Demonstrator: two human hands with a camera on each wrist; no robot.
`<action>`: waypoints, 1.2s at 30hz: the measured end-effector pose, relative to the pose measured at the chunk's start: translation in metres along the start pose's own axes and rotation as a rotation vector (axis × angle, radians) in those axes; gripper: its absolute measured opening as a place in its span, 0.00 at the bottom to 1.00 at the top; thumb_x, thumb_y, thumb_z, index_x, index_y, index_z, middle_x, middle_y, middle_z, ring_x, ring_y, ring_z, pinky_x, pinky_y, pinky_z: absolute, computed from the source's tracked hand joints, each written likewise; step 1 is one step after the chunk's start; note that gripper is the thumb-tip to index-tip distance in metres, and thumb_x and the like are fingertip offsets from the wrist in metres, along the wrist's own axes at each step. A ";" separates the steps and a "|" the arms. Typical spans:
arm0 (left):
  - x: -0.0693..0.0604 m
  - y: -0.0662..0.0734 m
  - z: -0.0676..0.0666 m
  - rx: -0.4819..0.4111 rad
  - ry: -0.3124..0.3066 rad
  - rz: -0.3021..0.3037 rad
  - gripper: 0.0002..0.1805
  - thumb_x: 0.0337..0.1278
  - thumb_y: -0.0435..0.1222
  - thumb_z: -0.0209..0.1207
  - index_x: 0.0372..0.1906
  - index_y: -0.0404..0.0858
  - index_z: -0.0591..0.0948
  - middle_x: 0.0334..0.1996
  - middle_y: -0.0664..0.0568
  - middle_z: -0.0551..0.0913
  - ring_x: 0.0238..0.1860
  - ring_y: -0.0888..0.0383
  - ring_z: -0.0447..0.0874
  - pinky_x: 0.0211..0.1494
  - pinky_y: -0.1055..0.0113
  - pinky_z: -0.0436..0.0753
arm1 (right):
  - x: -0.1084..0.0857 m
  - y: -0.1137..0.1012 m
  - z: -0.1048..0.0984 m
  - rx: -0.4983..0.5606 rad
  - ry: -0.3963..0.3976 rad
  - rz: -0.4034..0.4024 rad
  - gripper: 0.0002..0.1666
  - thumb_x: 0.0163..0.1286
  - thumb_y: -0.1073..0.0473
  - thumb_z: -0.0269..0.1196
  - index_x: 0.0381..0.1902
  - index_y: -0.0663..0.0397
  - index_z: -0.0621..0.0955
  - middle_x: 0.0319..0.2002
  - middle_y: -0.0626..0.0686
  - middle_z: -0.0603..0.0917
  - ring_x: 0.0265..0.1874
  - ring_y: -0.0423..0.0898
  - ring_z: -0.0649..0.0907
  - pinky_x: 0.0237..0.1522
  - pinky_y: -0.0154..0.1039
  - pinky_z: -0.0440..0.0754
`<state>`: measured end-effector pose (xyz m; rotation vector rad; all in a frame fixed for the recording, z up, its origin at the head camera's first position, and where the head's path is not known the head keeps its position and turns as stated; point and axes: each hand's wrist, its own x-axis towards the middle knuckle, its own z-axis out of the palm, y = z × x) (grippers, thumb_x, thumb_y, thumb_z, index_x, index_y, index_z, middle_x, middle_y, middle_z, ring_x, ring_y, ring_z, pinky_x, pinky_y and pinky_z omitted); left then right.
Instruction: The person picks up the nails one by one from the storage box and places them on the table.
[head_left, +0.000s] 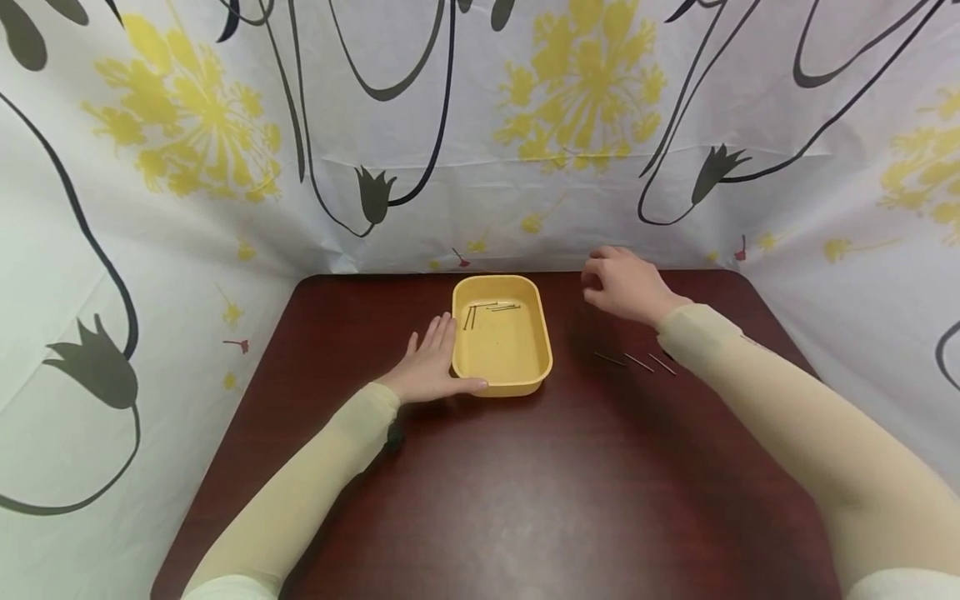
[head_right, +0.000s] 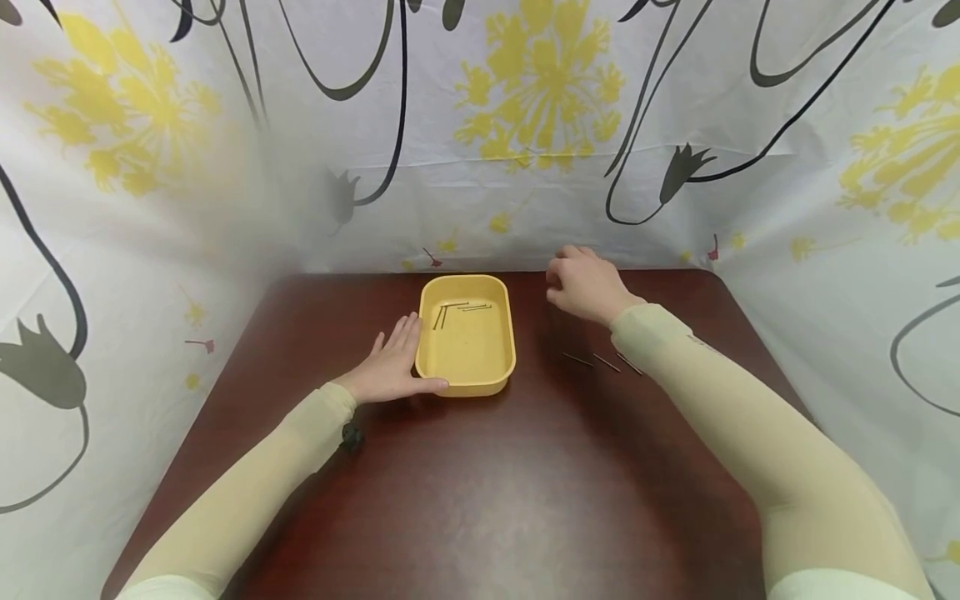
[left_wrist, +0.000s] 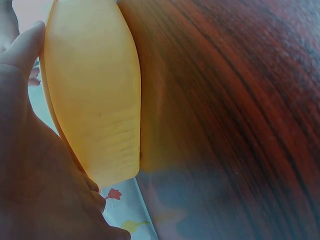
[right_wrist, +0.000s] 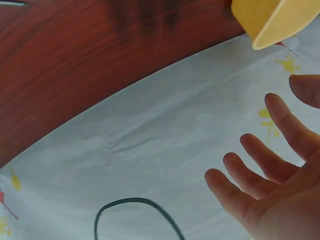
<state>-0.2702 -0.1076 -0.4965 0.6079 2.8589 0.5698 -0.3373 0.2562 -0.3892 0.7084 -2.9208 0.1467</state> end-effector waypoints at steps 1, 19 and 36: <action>0.000 0.000 0.000 -0.003 0.001 0.001 0.78 0.35 0.85 0.48 0.81 0.41 0.32 0.81 0.45 0.32 0.80 0.51 0.27 0.76 0.41 0.38 | 0.004 -0.003 -0.001 0.004 -0.004 -0.001 0.13 0.67 0.53 0.65 0.45 0.52 0.86 0.62 0.62 0.74 0.62 0.64 0.72 0.52 0.65 0.76; -0.001 -0.006 0.001 -0.005 0.004 0.007 0.77 0.37 0.84 0.49 0.81 0.38 0.34 0.81 0.45 0.31 0.80 0.50 0.27 0.75 0.39 0.39 | 0.062 -0.072 0.021 0.007 -0.073 -0.079 0.11 0.67 0.50 0.65 0.40 0.48 0.86 0.51 0.54 0.77 0.55 0.59 0.74 0.42 0.57 0.80; 0.000 -0.004 0.001 -0.016 0.000 0.019 0.76 0.39 0.83 0.49 0.81 0.39 0.34 0.81 0.47 0.30 0.80 0.52 0.25 0.75 0.39 0.38 | 0.102 -0.111 0.051 0.038 -0.154 -0.231 0.14 0.68 0.55 0.68 0.49 0.51 0.86 0.46 0.52 0.79 0.50 0.54 0.77 0.48 0.52 0.79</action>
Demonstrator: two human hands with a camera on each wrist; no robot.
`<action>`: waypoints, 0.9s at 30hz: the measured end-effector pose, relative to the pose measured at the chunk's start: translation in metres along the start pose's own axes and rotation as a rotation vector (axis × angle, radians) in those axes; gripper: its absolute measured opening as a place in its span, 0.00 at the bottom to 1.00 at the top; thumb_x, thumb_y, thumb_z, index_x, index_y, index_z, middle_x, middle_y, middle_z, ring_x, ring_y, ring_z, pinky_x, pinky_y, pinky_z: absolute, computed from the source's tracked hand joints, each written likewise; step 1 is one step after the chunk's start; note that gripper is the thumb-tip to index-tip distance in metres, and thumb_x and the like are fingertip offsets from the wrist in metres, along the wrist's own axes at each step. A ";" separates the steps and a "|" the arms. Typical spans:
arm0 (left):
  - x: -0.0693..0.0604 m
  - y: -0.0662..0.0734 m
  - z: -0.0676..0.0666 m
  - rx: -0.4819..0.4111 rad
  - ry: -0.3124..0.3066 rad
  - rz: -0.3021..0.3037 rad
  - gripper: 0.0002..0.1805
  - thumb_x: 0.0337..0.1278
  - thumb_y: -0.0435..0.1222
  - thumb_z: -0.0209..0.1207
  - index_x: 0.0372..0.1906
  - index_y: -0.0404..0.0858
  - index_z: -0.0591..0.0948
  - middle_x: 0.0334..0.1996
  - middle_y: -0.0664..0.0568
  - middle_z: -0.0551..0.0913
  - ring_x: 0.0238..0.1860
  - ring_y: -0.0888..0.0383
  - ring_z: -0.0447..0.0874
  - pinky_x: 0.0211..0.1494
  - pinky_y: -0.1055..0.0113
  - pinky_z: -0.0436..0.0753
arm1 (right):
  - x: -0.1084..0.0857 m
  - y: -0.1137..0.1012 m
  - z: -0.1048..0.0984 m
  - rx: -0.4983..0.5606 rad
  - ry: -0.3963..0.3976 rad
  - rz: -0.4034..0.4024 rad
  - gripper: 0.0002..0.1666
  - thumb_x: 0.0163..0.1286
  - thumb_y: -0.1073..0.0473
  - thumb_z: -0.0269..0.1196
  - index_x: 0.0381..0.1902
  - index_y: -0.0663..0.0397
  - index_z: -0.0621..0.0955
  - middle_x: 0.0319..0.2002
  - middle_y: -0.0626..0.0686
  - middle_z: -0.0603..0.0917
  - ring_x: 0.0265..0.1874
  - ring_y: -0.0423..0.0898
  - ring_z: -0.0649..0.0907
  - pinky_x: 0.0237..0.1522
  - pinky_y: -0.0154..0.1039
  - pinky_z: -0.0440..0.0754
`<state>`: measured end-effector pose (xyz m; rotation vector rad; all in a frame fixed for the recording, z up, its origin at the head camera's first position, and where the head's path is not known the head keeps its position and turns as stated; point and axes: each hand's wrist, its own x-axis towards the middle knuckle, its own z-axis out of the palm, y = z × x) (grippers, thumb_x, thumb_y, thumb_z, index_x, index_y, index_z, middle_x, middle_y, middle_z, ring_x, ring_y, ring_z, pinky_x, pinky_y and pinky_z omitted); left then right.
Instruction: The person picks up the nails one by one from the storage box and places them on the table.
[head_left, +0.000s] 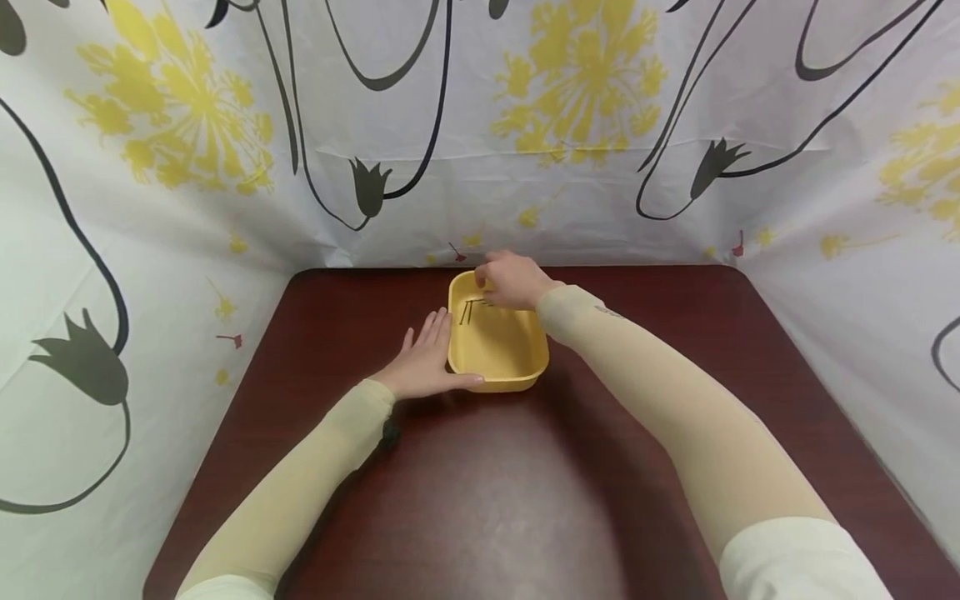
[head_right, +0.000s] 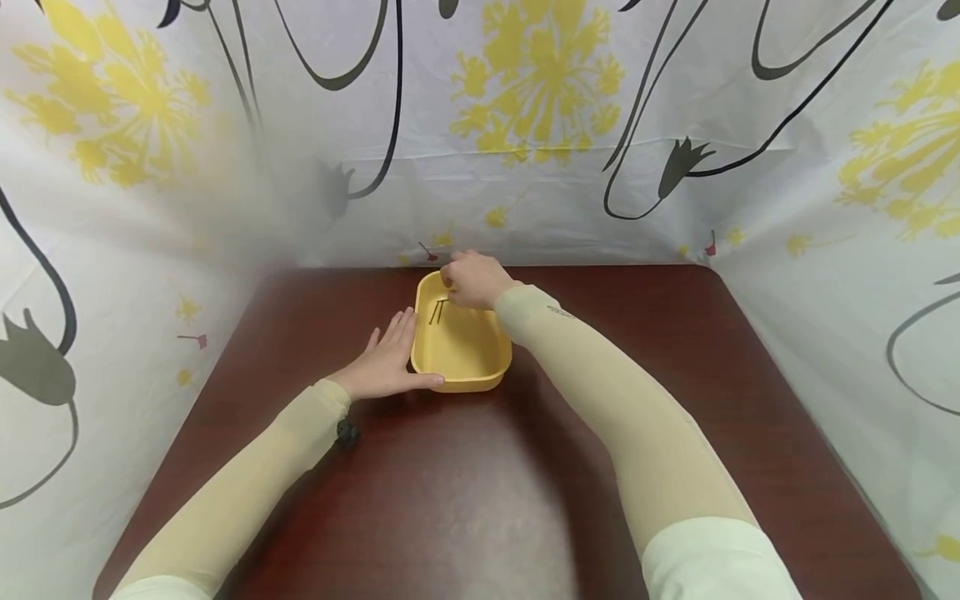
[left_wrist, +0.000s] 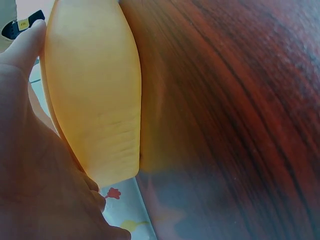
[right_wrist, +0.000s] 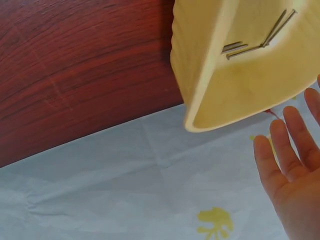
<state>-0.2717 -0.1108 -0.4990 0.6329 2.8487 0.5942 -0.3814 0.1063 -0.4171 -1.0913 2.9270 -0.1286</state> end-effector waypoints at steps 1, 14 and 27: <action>0.000 0.000 0.000 -0.003 -0.001 0.003 0.76 0.39 0.83 0.50 0.81 0.39 0.34 0.81 0.47 0.29 0.80 0.52 0.25 0.75 0.38 0.38 | 0.003 -0.002 0.001 -0.006 -0.005 -0.008 0.14 0.67 0.55 0.68 0.49 0.51 0.86 0.47 0.52 0.79 0.49 0.53 0.78 0.48 0.51 0.79; 0.000 0.002 -0.005 -0.028 -0.016 0.010 0.75 0.41 0.83 0.49 0.80 0.42 0.30 0.80 0.52 0.24 0.79 0.53 0.23 0.75 0.39 0.36 | 0.029 -0.024 0.014 -0.019 -0.202 -0.022 0.23 0.72 0.56 0.64 0.64 0.48 0.81 0.62 0.49 0.80 0.60 0.51 0.79 0.62 0.51 0.73; 0.000 -0.003 -0.001 -0.028 -0.014 0.010 0.75 0.40 0.83 0.49 0.81 0.41 0.31 0.80 0.52 0.25 0.79 0.53 0.23 0.75 0.39 0.37 | 0.032 -0.023 0.050 -0.113 -0.188 -0.065 0.14 0.73 0.58 0.63 0.54 0.48 0.84 0.50 0.51 0.81 0.49 0.48 0.82 0.55 0.46 0.78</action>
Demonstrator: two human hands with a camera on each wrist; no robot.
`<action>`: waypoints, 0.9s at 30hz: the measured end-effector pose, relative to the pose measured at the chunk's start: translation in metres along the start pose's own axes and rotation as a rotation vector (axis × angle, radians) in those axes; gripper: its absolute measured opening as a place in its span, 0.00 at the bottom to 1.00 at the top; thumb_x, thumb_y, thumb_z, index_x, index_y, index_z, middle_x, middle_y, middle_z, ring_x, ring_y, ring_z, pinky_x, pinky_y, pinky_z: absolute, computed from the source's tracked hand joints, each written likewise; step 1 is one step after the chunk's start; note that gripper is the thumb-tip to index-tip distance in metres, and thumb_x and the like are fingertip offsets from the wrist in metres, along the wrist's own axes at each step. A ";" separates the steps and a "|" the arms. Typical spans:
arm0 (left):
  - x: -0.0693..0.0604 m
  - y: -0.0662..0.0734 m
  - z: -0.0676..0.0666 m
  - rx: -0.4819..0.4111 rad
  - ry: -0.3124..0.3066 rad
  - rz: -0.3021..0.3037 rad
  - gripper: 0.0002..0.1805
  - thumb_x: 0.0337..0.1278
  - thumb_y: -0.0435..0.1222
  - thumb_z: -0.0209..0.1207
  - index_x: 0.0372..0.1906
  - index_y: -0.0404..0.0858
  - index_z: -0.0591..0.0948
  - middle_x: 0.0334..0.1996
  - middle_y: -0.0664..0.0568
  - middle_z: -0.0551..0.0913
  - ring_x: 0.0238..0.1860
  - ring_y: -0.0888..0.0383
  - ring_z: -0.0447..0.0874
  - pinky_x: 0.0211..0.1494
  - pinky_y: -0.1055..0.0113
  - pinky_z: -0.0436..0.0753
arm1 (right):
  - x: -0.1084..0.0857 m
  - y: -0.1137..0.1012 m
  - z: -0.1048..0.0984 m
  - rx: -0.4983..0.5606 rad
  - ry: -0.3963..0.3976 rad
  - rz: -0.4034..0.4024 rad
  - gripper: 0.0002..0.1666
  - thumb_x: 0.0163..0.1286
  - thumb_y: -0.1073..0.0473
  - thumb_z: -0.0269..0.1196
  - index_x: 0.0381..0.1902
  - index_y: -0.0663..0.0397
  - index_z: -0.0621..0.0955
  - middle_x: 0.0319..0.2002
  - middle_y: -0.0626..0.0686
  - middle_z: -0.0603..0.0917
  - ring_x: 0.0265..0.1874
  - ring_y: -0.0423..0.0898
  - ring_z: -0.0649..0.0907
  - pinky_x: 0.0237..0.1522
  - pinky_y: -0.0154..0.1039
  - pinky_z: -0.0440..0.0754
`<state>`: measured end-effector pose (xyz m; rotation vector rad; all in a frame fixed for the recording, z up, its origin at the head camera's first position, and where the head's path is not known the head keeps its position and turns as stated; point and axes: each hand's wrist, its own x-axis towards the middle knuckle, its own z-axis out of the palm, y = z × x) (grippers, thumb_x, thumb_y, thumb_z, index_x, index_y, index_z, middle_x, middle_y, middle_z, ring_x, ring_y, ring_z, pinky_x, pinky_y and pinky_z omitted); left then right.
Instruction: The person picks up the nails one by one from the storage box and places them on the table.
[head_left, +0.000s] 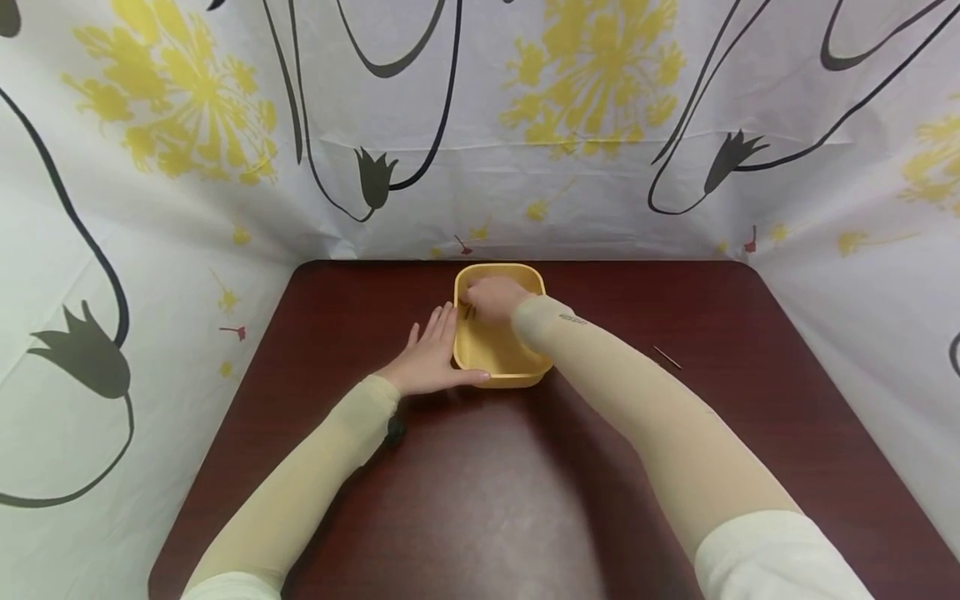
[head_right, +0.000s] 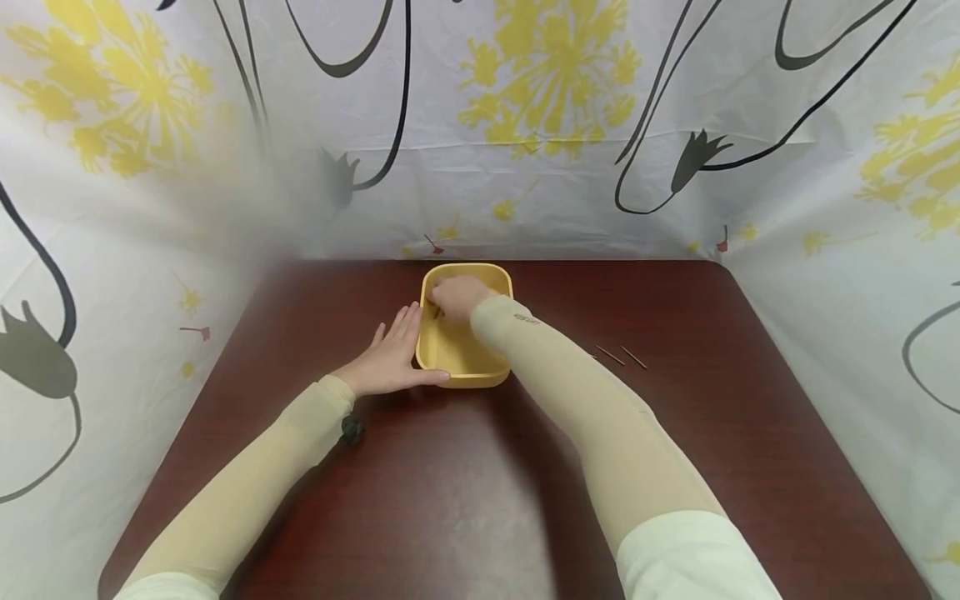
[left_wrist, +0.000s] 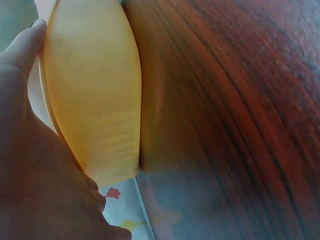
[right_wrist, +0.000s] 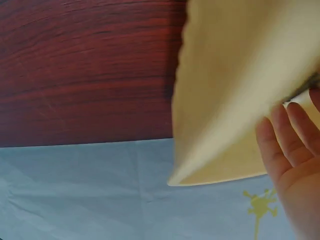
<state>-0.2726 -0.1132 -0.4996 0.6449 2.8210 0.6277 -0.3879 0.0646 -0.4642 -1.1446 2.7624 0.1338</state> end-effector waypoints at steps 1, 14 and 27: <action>0.000 0.000 0.000 0.000 0.001 0.000 0.75 0.39 0.84 0.48 0.80 0.42 0.30 0.80 0.52 0.25 0.79 0.52 0.23 0.75 0.39 0.37 | 0.000 0.000 0.002 -0.005 -0.003 -0.004 0.13 0.74 0.58 0.62 0.54 0.47 0.84 0.49 0.51 0.81 0.48 0.48 0.82 0.54 0.46 0.78; -0.001 0.000 0.000 -0.006 0.011 0.001 0.75 0.41 0.82 0.50 0.81 0.40 0.31 0.80 0.51 0.25 0.80 0.51 0.25 0.75 0.39 0.38 | 0.004 0.003 0.015 -0.106 0.090 -0.055 0.06 0.70 0.55 0.66 0.44 0.40 0.86 0.42 0.47 0.81 0.41 0.46 0.82 0.47 0.44 0.81; -0.001 0.002 -0.001 -0.002 0.008 -0.008 0.74 0.42 0.82 0.51 0.81 0.41 0.31 0.80 0.52 0.26 0.79 0.55 0.22 0.75 0.40 0.38 | 0.008 0.009 0.020 -0.125 0.061 -0.061 0.08 0.72 0.57 0.65 0.47 0.45 0.87 0.44 0.51 0.77 0.42 0.48 0.80 0.46 0.44 0.81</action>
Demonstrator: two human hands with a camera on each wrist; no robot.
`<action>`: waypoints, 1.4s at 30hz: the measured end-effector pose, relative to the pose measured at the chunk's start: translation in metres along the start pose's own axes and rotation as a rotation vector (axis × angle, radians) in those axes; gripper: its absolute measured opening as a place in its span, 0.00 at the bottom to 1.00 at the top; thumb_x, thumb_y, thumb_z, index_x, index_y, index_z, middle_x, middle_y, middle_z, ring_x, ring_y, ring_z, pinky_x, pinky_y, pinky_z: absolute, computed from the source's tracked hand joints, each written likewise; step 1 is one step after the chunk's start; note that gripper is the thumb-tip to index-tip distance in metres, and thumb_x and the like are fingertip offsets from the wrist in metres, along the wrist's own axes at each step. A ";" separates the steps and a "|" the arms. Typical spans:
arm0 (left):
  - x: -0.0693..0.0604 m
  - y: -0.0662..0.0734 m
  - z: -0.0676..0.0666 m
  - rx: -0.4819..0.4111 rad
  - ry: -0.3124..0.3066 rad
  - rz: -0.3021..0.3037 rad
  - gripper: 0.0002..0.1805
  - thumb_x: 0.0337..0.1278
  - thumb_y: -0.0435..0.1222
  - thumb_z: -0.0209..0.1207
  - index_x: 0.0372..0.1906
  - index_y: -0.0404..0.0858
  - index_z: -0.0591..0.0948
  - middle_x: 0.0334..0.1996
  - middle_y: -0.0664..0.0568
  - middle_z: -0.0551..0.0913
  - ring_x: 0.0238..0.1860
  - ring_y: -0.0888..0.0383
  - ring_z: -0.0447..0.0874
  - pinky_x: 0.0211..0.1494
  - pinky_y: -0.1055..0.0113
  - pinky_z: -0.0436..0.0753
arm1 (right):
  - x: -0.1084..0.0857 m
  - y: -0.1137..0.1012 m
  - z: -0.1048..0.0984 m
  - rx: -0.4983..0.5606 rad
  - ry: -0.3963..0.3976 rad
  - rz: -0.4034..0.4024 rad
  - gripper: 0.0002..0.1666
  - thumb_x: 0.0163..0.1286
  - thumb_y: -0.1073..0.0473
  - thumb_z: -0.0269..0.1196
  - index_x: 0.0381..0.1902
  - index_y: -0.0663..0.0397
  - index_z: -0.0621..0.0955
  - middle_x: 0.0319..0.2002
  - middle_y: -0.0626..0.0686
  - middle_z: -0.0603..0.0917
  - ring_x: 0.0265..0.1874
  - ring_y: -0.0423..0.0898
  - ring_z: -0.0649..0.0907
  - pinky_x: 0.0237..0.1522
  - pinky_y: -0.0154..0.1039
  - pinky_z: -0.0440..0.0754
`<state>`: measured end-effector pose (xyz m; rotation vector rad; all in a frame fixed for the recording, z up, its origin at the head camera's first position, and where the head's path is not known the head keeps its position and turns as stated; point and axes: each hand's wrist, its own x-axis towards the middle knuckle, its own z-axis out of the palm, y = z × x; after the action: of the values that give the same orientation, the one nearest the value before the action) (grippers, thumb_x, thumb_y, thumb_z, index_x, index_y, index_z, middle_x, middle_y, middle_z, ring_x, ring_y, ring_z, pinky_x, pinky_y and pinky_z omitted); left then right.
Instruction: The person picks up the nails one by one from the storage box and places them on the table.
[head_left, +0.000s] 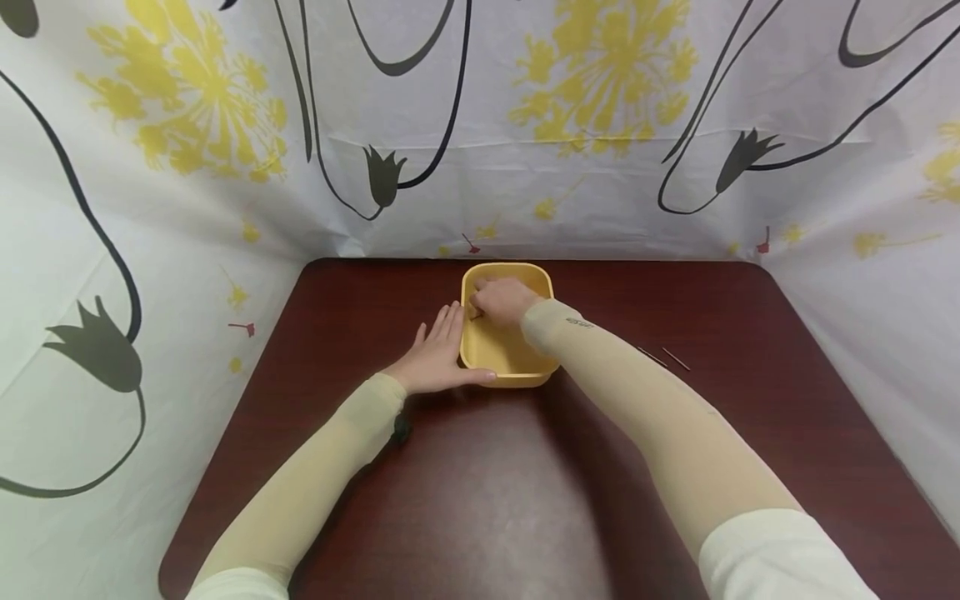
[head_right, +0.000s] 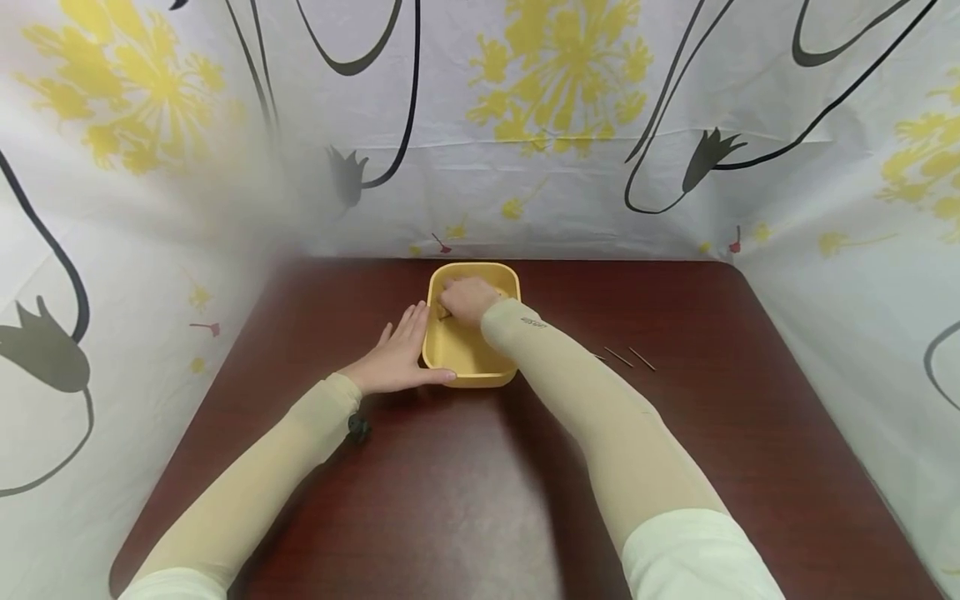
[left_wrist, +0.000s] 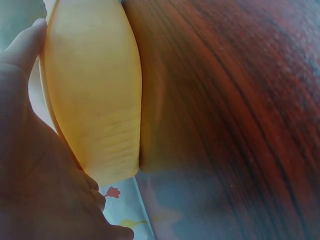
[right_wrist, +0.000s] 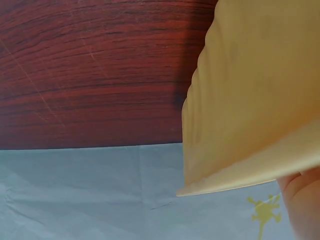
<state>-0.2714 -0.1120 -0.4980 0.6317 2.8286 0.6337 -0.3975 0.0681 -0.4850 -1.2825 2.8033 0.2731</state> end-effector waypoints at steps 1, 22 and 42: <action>0.000 0.000 0.000 0.003 -0.004 -0.003 0.75 0.41 0.82 0.50 0.80 0.41 0.31 0.80 0.52 0.26 0.79 0.56 0.22 0.75 0.40 0.38 | 0.000 0.001 0.000 -0.007 0.001 -0.003 0.08 0.72 0.57 0.65 0.47 0.46 0.86 0.44 0.51 0.76 0.42 0.47 0.80 0.46 0.44 0.81; -0.001 0.002 -0.004 -0.005 0.005 0.008 0.73 0.44 0.79 0.54 0.81 0.40 0.33 0.81 0.49 0.28 0.80 0.51 0.25 0.75 0.38 0.37 | -0.022 0.011 -0.023 0.017 0.096 -0.010 0.04 0.67 0.59 0.68 0.33 0.51 0.85 0.44 0.53 0.77 0.40 0.49 0.79 0.38 0.45 0.81; -0.001 0.001 -0.005 0.094 -0.003 0.008 0.72 0.45 0.82 0.47 0.81 0.38 0.35 0.81 0.43 0.33 0.80 0.49 0.27 0.75 0.38 0.40 | -0.054 0.020 -0.037 0.103 0.175 0.026 0.02 0.61 0.59 0.70 0.30 0.49 0.85 0.62 0.57 0.76 0.61 0.54 0.75 0.57 0.54 0.76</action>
<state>-0.2718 -0.1130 -0.4924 0.6592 2.8681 0.5023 -0.3757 0.1150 -0.4400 -1.3087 2.9343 0.0164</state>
